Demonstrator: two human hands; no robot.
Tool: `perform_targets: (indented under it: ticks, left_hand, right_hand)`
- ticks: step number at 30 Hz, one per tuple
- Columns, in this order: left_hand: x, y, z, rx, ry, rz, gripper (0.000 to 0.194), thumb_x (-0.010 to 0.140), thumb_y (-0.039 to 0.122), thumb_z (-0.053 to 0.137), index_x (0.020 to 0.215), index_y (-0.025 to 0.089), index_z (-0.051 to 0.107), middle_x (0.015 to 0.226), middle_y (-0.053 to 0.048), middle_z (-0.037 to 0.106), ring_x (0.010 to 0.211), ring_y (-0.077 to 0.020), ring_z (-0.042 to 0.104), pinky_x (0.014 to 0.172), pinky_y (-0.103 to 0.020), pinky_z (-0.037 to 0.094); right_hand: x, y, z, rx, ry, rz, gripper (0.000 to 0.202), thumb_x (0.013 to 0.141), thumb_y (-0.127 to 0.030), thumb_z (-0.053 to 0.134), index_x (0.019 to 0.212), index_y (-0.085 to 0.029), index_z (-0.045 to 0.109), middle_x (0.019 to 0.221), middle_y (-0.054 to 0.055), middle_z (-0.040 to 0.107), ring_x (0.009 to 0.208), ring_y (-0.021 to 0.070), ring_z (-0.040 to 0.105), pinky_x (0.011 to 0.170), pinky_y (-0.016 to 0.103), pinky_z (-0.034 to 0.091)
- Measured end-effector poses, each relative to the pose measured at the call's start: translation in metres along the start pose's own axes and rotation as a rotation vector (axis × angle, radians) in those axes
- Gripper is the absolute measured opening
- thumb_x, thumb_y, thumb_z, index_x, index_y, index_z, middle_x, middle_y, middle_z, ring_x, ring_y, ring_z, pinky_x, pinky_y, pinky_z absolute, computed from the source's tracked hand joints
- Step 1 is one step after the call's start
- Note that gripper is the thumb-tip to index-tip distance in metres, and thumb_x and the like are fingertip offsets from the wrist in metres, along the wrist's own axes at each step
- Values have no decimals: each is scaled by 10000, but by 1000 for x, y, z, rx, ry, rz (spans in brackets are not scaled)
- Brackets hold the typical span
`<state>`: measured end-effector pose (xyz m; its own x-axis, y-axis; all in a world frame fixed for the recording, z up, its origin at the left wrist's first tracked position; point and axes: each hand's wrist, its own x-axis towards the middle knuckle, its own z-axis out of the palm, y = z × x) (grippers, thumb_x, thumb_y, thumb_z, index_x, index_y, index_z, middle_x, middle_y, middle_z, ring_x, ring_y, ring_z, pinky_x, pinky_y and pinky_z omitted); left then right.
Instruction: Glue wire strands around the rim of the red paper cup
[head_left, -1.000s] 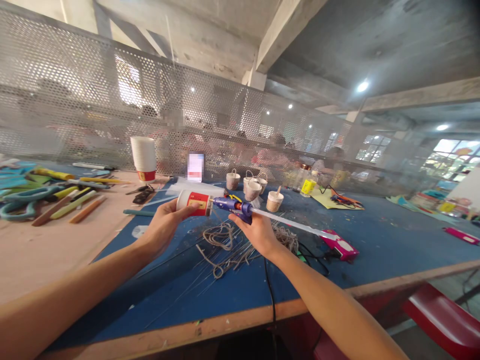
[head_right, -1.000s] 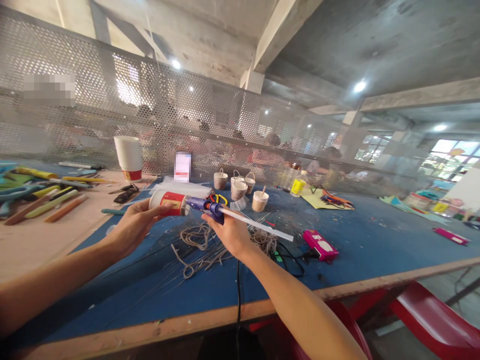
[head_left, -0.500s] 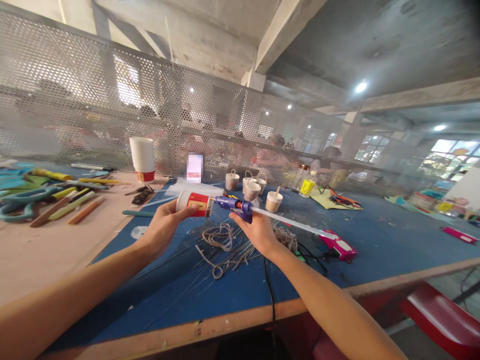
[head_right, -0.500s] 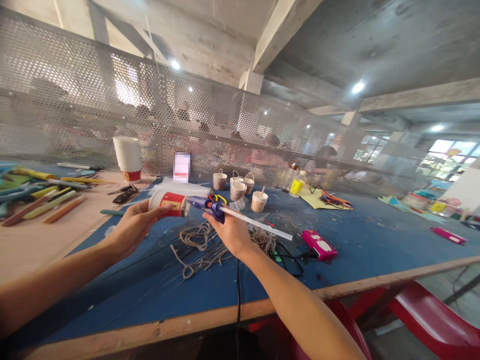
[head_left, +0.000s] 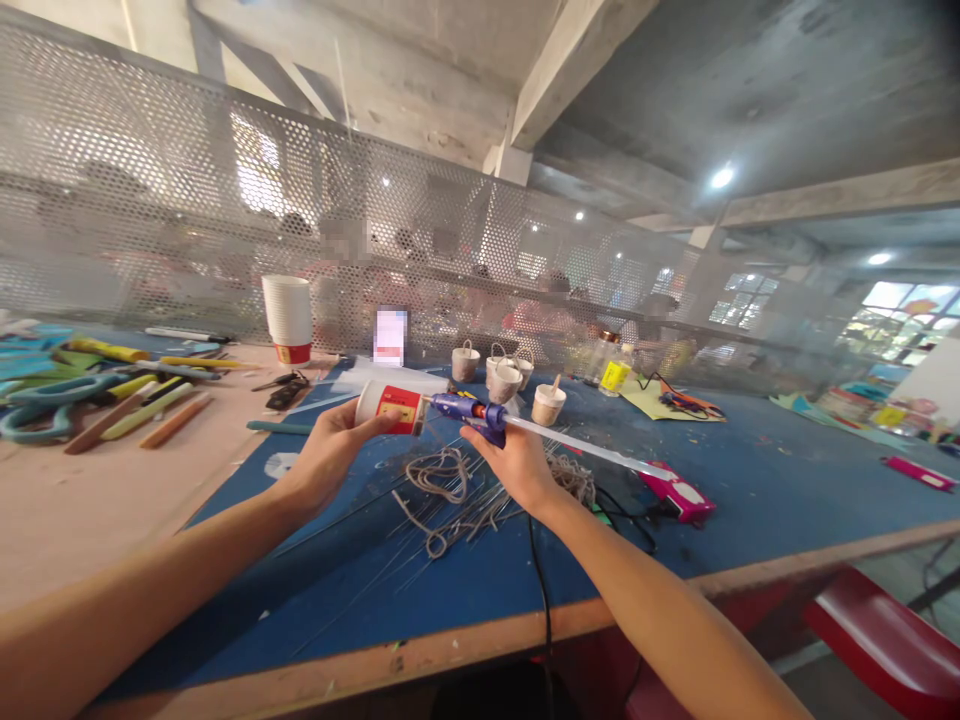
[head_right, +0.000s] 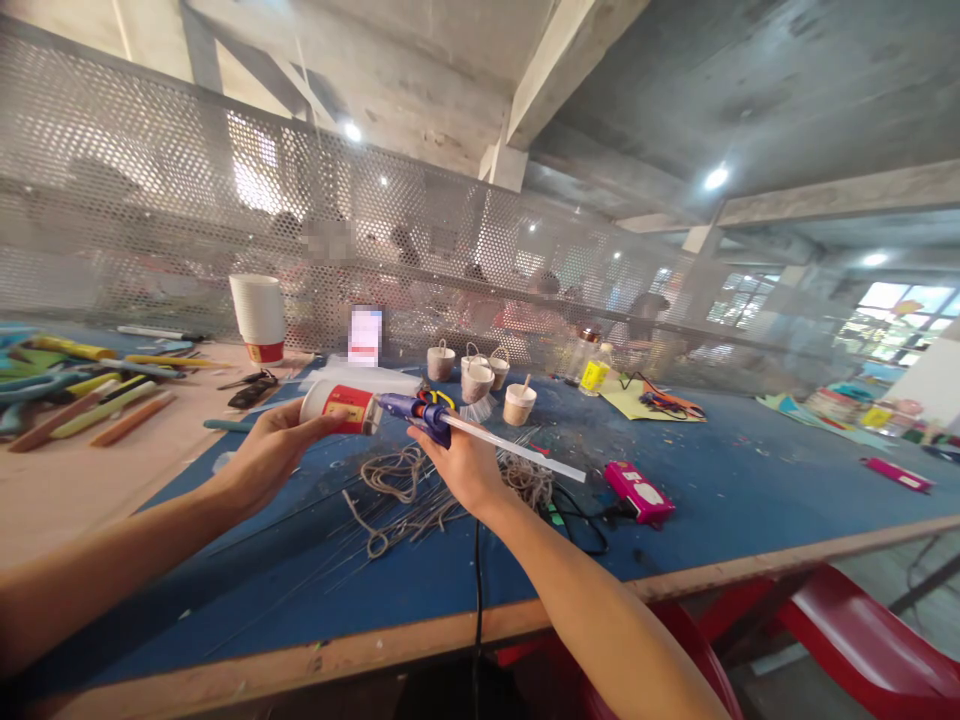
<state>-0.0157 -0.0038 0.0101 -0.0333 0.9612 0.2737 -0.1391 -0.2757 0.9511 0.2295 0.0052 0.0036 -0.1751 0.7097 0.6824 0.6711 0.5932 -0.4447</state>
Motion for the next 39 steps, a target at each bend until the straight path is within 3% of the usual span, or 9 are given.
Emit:
perform_targets:
  ticks: [12,17,21,24,27,31,35,39]
  left_hand:
    - [-3,6,3,59,15,36,338,700,441,863,922,189,818,908,-82,836,942,-334,760,865,-402,585]
    - [-3,7,3,34,30,-9,267,699,429,868,833,208,804,822,-49,828,823,-296,766,811,-385,593]
    - [0,3,2,-3,46,-17,298,692,424,873,862,188,806,921,-84,840,925,-312,769,837,-387,595]
    - [2,1,1,-47,40,-25,326,670,411,893,894,188,811,981,-92,841,966,-303,769,870,-375,595]
    - [4,-2,0,-76,13,-29,326,684,406,892,905,180,815,999,-100,839,963,-291,771,890,-369,593]
    - [5,-4,0,-80,7,-37,325,689,403,889,907,174,813,1013,-111,835,976,-302,770,901,-386,592]
    - [4,-5,1,-38,10,-29,328,708,442,861,913,191,813,1013,-116,834,1031,-335,757,933,-423,580]
    - [4,-5,1,-37,0,-15,319,703,466,856,890,211,816,1010,-126,834,1049,-372,749,959,-471,569]
  right_hand:
    - [3,-2,-3,66,-30,72,380,923,-527,654,1038,-185,774,869,91,773,824,269,707,784,356,536]
    - [7,5,0,334,-68,273,401,864,-577,679,953,-187,712,673,13,667,645,192,629,633,289,487]
    - [12,9,4,718,-64,488,301,802,-460,693,904,-196,590,566,-85,488,495,106,463,507,231,393]
    - [13,13,7,848,-82,634,220,762,-377,670,820,-193,564,594,-76,518,481,87,467,492,217,373]
    - [12,21,11,777,-112,682,237,774,-401,671,820,-170,641,654,-26,624,523,112,557,526,229,417]
    - [10,33,15,485,-116,607,344,798,-503,689,770,-164,741,698,20,709,658,165,640,593,245,452]
    - [10,43,17,171,-179,528,406,832,-561,655,709,-186,754,564,-25,636,607,165,616,552,232,389]
    - [12,48,17,36,-191,521,435,788,-581,719,592,-197,662,526,-22,589,561,170,585,543,244,345]
